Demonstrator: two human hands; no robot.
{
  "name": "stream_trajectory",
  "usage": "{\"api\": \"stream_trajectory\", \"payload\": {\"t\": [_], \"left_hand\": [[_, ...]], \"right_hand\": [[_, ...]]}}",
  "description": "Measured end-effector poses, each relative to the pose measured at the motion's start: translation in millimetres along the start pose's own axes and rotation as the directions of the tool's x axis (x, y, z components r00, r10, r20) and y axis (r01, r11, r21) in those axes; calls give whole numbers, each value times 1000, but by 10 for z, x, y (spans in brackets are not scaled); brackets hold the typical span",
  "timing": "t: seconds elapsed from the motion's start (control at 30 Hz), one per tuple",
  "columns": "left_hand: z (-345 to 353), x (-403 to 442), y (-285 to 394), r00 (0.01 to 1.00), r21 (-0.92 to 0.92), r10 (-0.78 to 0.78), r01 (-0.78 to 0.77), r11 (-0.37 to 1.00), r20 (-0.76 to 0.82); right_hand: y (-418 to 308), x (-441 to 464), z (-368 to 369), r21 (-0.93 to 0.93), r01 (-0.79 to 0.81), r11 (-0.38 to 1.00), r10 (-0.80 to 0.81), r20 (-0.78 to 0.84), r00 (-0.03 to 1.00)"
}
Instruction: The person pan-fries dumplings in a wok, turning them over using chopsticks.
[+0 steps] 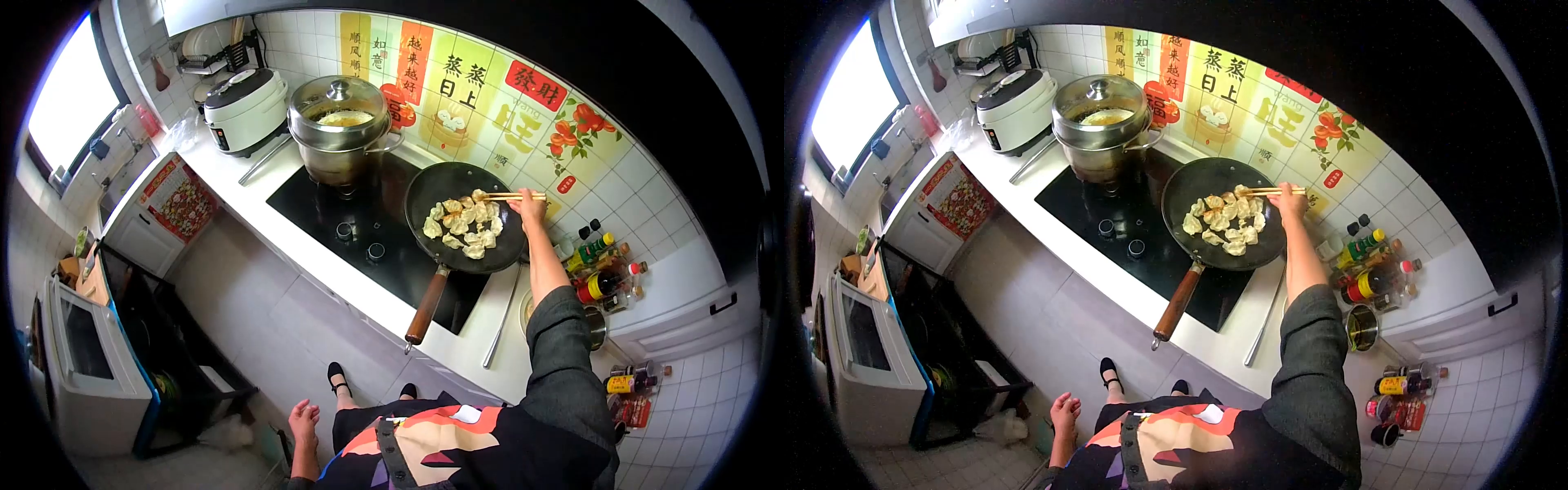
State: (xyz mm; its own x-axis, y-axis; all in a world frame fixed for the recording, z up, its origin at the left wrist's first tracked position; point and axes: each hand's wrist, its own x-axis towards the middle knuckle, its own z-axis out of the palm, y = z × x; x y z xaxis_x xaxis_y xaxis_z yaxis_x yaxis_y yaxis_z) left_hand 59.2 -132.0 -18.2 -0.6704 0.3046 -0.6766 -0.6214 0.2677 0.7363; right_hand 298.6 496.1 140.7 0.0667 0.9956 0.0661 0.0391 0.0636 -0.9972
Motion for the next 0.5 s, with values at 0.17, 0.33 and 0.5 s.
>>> {"api": "stream_trajectory", "payload": {"t": [0.17, 0.33, 0.5], "left_hand": [[60, 80, 89, 999, -16, 8, -8, 1000, 32], [43, 176, 85, 999, -2, -8, 8, 1000, 43], [51, 217, 173, 998, 20, -23, 22, 1000, 58]], "right_hand": [[-176, -135, -55, 212, -7, 977, 25, -83, 996], [-314, -267, -140, 210, 6, 978, 13, -91, 996], [-421, -513, -284, 211, 9, 977, 7, -77, 997]]}}
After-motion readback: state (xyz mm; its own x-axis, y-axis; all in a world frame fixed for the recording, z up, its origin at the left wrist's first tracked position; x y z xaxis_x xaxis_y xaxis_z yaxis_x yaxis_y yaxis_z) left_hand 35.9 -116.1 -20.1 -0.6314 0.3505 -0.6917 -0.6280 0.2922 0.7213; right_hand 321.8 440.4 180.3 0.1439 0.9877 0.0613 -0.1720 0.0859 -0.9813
